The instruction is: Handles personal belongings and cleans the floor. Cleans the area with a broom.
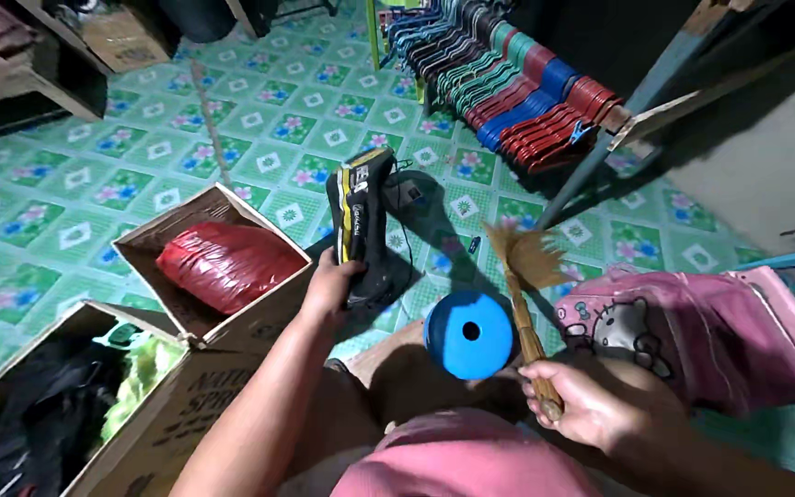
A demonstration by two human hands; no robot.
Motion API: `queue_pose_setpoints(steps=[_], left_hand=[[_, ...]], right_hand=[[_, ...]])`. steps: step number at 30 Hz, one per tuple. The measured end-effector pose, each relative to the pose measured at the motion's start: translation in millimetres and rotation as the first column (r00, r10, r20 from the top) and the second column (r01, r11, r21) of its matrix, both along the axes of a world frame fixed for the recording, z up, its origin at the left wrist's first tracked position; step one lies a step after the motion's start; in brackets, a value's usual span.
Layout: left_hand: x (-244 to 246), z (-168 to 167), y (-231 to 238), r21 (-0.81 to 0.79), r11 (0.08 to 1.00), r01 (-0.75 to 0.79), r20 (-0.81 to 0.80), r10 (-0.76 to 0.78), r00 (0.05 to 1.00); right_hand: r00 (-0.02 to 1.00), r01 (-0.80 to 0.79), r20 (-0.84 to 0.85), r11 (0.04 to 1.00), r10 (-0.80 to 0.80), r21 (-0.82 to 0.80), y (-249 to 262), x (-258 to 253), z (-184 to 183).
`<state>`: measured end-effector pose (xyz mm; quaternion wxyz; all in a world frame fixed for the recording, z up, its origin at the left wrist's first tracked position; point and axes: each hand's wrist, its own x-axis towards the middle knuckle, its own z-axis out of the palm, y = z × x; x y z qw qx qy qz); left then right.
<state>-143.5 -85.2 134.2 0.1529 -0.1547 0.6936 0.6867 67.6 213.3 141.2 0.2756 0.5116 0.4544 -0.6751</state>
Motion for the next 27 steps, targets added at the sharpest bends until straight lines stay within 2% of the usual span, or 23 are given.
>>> queue_pose_setpoints(steps=[3,5,7,8,10,13,15,16,19,24,25,27], left_hand=[[11.8,8.6,-15.8,-0.033,0.999,-0.003,-0.141,-0.002,0.99],[13.3,3.0,-22.2,-0.061,0.998,-0.028,-0.238,0.012,0.971],[13.1,-8.2,-27.2,-0.068,0.996,-0.066,-0.332,0.04,0.942],[12.7,-12.6,-29.5,-0.078,0.993,-0.086,-0.373,0.051,0.926],[10.7,-19.3,-35.0,-0.101,0.985,-0.137,-0.449,0.077,0.89],[4.8,-22.1,-44.7,-0.102,0.972,-0.213,-0.542,0.125,0.831],[-0.8,-23.4,-50.7,-0.08,0.963,-0.257,-0.594,0.161,0.788],[-2.7,-24.3,-54.0,-0.075,0.957,-0.281,-0.61,0.179,0.772],[-7.2,-28.7,-65.3,-0.091,0.933,-0.349,-0.641,0.213,0.738],[-12.4,-24.0,-76.9,-0.176,0.886,-0.428,-0.643,0.226,0.732],[-13.9,-23.1,-78.2,-0.182,0.883,-0.432,-0.642,0.226,0.732],[-17.9,-22.3,-78.5,-0.187,0.881,-0.435,-0.641,0.226,0.733]], right_hand=[[0.993,-0.111,-0.036,0.994,0.111,0.001,4.6,17.2,2.9],[0.969,-0.218,-0.116,0.976,0.219,0.024,21.1,27.6,10.2],[0.895,-0.319,-0.28,0.937,0.347,0.141,44.7,39.3,15.6],[0.849,-0.328,-0.332,0.903,0.411,0.279,54.5,43.0,18.4],[0.808,-0.358,-0.277,0.807,0.519,0.47,67.7,42.7,26.8],[0.754,-0.457,-0.208,0.725,0.623,0.516,72.2,9.1,31.4],[0.708,-0.53,-0.196,0.694,0.678,0.486,78.6,-42.2,8.4],[0.716,-0.536,-0.163,0.684,0.678,0.495,80.9,-73.0,-9.1],[0.8,-0.416,-0.062,0.625,0.597,0.66,67.8,-182.1,-52.5],[0.754,-0.324,-0.073,0.466,0.653,0.824,36.4,-374.3,-116.8],[0.742,-0.304,-0.074,0.433,0.666,0.849,31.5,-411.3,-126.3],[0.72,-0.296,-0.034,0.352,0.693,0.888,14.0,-472.3,-122.5]])
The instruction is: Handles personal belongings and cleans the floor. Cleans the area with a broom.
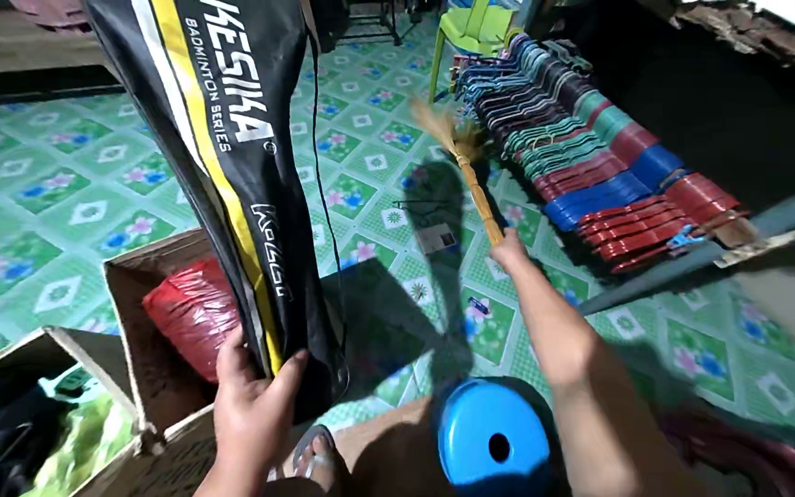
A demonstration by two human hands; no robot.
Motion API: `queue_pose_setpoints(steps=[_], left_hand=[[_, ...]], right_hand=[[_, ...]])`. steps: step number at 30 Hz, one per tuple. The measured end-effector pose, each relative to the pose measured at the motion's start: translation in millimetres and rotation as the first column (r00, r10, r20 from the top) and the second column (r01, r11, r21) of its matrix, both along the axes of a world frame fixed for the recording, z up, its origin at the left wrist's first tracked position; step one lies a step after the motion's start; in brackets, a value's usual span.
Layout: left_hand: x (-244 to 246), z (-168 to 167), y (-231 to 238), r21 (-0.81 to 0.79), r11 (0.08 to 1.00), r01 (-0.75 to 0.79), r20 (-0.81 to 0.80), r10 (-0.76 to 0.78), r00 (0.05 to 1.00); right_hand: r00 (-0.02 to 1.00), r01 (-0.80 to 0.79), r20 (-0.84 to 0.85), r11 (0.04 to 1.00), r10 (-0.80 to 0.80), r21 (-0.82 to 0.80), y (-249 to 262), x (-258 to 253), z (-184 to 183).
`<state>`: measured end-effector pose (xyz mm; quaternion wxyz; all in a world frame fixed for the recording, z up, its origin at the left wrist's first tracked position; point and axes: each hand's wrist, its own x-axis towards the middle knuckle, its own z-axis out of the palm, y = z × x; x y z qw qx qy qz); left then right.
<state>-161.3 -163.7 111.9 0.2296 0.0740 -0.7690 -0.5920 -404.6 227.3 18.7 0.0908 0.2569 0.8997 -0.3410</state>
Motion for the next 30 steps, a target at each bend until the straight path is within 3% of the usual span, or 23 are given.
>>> queue_pose_setpoints(steps=[4,7,10,14,17,20,22,24,27,30], left_hand=[[-6.8,-5.4,-4.2,-0.013,1.0,0.014,0.06,-0.013,0.998],[-5.6,-10.3,-11.1,-0.02,0.998,0.066,0.098,-0.064,0.993],[-2.3,-12.1,-15.3,-0.009,0.994,0.108,0.141,-0.105,0.984],[5.1,-13.4,-13.5,0.049,0.99,0.135,0.155,-0.141,0.978],[9.0,-11.6,-11.4,0.087,0.986,0.143,0.13,-0.153,0.98],[8.1,-11.6,-9.2,0.104,0.984,0.147,0.09,-0.156,0.984],[5.7,-8.6,-6.4,0.113,0.986,0.123,0.073,-0.132,0.989],[5.6,-6.2,-4.8,0.11,0.988,0.104,0.064,-0.111,0.992],[10.2,-3.3,-6.7,0.084,0.993,0.085,0.063,-0.091,0.994],[17.5,-0.8,-11.9,0.035,0.997,0.062,0.067,-0.064,0.996]], right_hand=[[0.981,-0.179,0.116,0.959,0.157,0.219,-24.2,-67.8,14.8],[0.909,-0.393,0.293,0.844,0.297,0.365,-17.1,-54.2,35.0],[0.85,-0.51,0.357,0.776,0.388,0.371,11.7,24.5,57.2],[0.733,-0.629,0.491,0.743,0.47,0.227,69.6,169.1,112.9],[0.83,-0.497,0.414,0.833,0.374,0.244,95.4,256.5,160.5],[0.925,-0.315,0.297,0.917,0.238,0.245,99.0,297.9,186.6],[0.966,-0.242,0.16,0.926,0.202,0.291,94.9,290.4,170.9],[0.979,-0.203,0.06,0.926,0.194,0.319,98.9,252.3,128.1],[0.996,-0.062,0.073,0.964,0.044,0.257,95.0,166.8,63.2],[0.997,0.074,0.019,0.981,-0.078,0.177,85.8,99.4,20.9]])
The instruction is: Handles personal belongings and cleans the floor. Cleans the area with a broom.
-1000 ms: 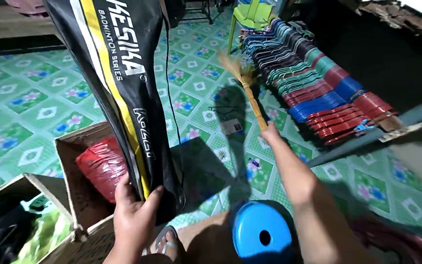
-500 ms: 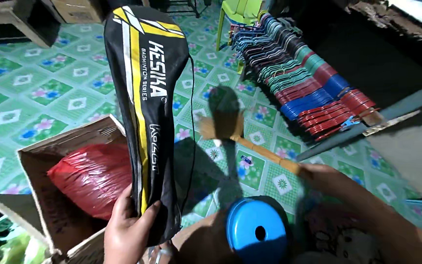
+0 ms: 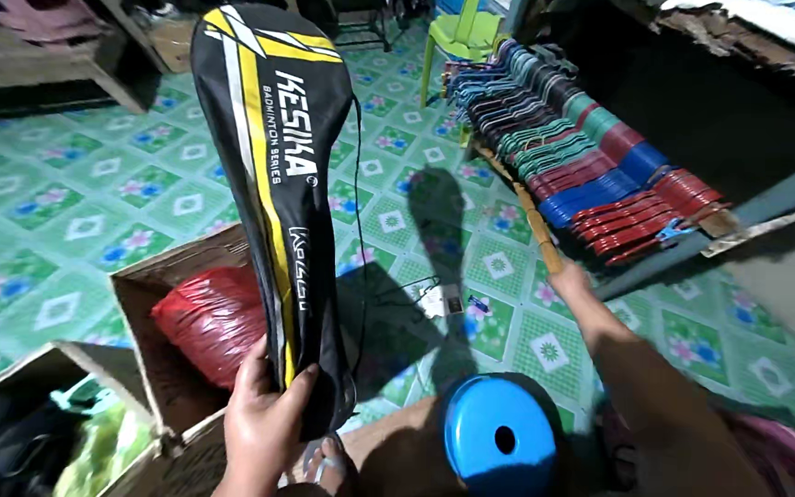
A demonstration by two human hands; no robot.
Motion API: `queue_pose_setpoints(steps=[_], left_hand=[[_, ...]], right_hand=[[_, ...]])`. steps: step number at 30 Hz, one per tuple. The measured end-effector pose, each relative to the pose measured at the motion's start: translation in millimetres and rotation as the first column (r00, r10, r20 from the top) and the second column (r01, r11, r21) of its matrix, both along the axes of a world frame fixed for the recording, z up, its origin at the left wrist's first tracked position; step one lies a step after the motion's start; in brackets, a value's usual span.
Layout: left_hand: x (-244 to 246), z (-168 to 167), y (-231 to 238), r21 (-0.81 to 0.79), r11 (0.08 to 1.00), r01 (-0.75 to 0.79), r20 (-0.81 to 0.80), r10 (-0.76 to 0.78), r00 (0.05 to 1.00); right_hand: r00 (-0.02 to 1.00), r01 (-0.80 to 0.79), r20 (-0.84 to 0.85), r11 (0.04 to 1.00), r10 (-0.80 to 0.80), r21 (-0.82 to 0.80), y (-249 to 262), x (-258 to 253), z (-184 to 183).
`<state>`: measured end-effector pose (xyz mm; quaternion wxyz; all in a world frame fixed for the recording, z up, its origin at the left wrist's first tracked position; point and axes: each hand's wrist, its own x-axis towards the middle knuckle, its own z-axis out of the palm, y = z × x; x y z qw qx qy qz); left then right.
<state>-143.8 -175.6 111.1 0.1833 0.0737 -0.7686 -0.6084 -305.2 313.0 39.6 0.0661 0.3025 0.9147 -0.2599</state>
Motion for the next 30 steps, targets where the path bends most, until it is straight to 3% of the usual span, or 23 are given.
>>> queue_pose_setpoints(steps=[3,6,11,14,17,20,24,27,30], left_hand=[[3.0,2.5,-3.2,-0.011,1.0,-0.016,-0.018,0.015,1.0],[2.6,0.9,-3.8,-0.012,0.999,-0.041,-0.04,0.041,0.998],[-4.6,-7.4,-7.7,-0.037,0.999,-0.037,-0.03,0.036,0.999],[-8.4,-12.1,-8.8,-0.06,0.998,-0.027,-0.02,0.026,0.999],[-7.9,-10.5,-10.3,-0.043,0.999,-0.011,-0.002,0.011,1.0],[-8.2,-9.9,-10.7,-0.022,1.0,0.0,0.0,0.0,1.0],[-8.4,-7.5,-8.0,-0.071,0.997,-0.002,0.034,0.004,0.999],[-11.5,-4.3,-11.5,-0.118,0.993,-0.011,0.044,0.016,0.999],[-10.7,-10.4,-11.0,-0.151,0.988,-0.017,0.077,0.029,0.997]], right_hand=[[0.99,0.136,0.003,0.97,-0.138,-0.203,0.8,-34.0,-30.9],[0.989,0.054,0.142,0.983,-0.029,-0.176,0.1,-23.6,-40.6],[0.931,-0.133,0.307,0.968,0.195,-0.214,8.0,91.1,28.2],[0.897,-0.205,0.335,0.943,0.287,-0.261,27.8,164.2,106.9],[0.962,-0.15,0.196,0.967,0.191,-0.206,32.1,221.8,178.0],[0.984,-0.14,0.088,0.978,0.155,-0.156,34.7,222.6,197.3],[0.975,-0.205,0.077,0.977,0.209,-0.052,-13.4,135.1,162.0],[0.958,-0.275,0.069,0.961,0.277,-0.036,-59.5,39.9,87.9],[0.92,-0.379,0.132,0.923,0.369,0.061,-94.3,-10.3,14.8]])
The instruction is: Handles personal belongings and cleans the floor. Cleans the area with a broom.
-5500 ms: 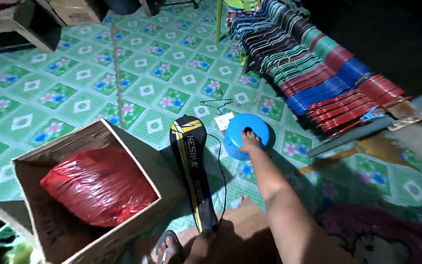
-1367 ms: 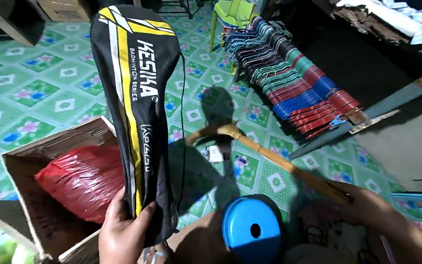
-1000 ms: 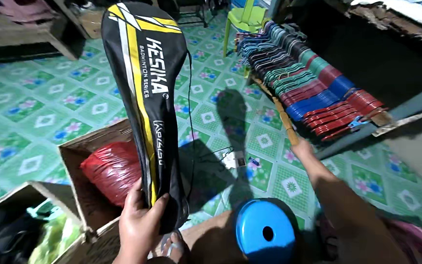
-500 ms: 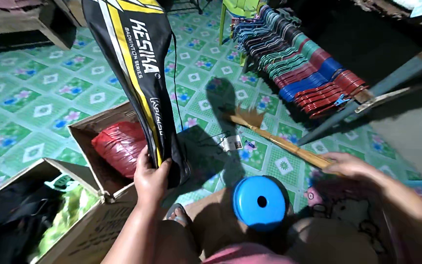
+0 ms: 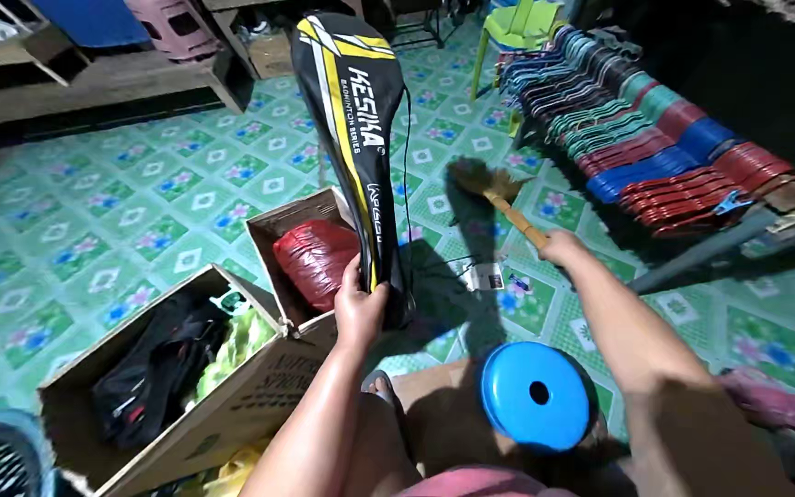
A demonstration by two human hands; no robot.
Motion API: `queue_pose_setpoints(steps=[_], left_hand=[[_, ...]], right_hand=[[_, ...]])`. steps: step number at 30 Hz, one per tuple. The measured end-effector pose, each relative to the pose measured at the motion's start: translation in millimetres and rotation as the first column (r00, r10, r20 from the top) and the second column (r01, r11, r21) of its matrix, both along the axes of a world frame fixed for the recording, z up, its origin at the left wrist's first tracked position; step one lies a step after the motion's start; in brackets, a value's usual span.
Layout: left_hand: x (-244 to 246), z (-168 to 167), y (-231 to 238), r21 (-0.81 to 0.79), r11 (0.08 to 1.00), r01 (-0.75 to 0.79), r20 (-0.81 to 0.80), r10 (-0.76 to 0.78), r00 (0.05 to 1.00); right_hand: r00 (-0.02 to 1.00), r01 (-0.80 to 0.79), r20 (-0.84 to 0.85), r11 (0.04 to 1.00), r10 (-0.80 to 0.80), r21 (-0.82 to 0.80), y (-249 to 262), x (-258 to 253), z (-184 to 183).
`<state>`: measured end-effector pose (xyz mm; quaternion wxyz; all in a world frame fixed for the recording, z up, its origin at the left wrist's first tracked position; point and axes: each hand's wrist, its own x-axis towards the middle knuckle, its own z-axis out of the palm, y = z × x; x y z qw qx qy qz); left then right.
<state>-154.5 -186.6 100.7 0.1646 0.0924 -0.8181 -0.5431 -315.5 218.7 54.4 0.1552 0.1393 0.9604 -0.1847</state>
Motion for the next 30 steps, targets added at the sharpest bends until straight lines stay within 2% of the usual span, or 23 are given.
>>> queue_pose_setpoints(steps=[1,3,7,9,12,15,17,19,22,26,28,30], left_hand=[[-0.7,-0.9,-0.1,0.0,1.0,-0.001,0.012,0.001,1.0],[-3.2,-0.9,-0.3,-0.005,1.0,-0.01,0.034,0.01,0.999],[-8.1,-1.7,-2.1,-0.021,1.0,-0.023,0.105,0.025,0.994],[-8.9,-5.2,-3.6,-0.031,0.999,-0.024,0.141,0.028,0.99],[-9.2,-8.0,-5.7,-0.061,0.998,-0.024,0.19,0.035,0.981],[-9.2,-12.1,-8.3,-0.055,0.998,-0.024,0.202,0.035,0.979],[-9.2,-15.1,-9.1,-0.043,0.999,-0.023,0.2,0.031,0.979],[-9.6,-17.7,-8.4,-0.048,0.998,-0.029,0.183,0.037,0.982],[-9.4,-17.7,-8.2,-0.06,0.998,-0.037,0.163,0.046,0.986],[-7.5,-18.7,-8.1,-0.072,0.996,-0.044,0.162,0.055,0.985],[-7.6,-20.3,-9.5,-0.071,0.997,-0.039,0.159,0.05,0.986],[-9.7,-19.8,-10.8,-0.068,0.997,-0.034,0.165,0.045,0.985]], right_hand=[[0.998,-0.056,0.04,0.997,0.054,0.049,-9.0,-1.0,-8.3],[0.978,-0.183,0.126,0.973,0.166,0.14,-19.5,20.9,1.5],[0.932,-0.314,0.261,0.92,0.252,0.233,-1.3,122.3,54.9],[0.909,-0.352,0.31,0.913,0.28,0.208,26.8,173.5,79.5],[0.933,-0.279,0.268,0.952,0.239,0.123,72.8,238.1,130.4],[0.981,-0.189,0.063,0.974,0.183,0.125,103.4,291.9,178.2],[0.988,-0.153,-0.012,0.981,0.155,0.118,111.2,308.0,192.8],[0.996,-0.059,-0.056,0.99,0.066,0.13,114.1,302.2,180.2],[0.988,0.062,-0.146,0.995,-0.051,0.072,111.3,270.7,115.8],[0.957,0.289,0.047,0.952,-0.286,-0.105,80.9,235.5,38.2],[0.948,0.304,0.14,0.941,-0.285,-0.147,75.6,245.1,13.4],[0.949,0.223,0.257,0.966,-0.183,-0.134,75.4,265.7,17.2]])
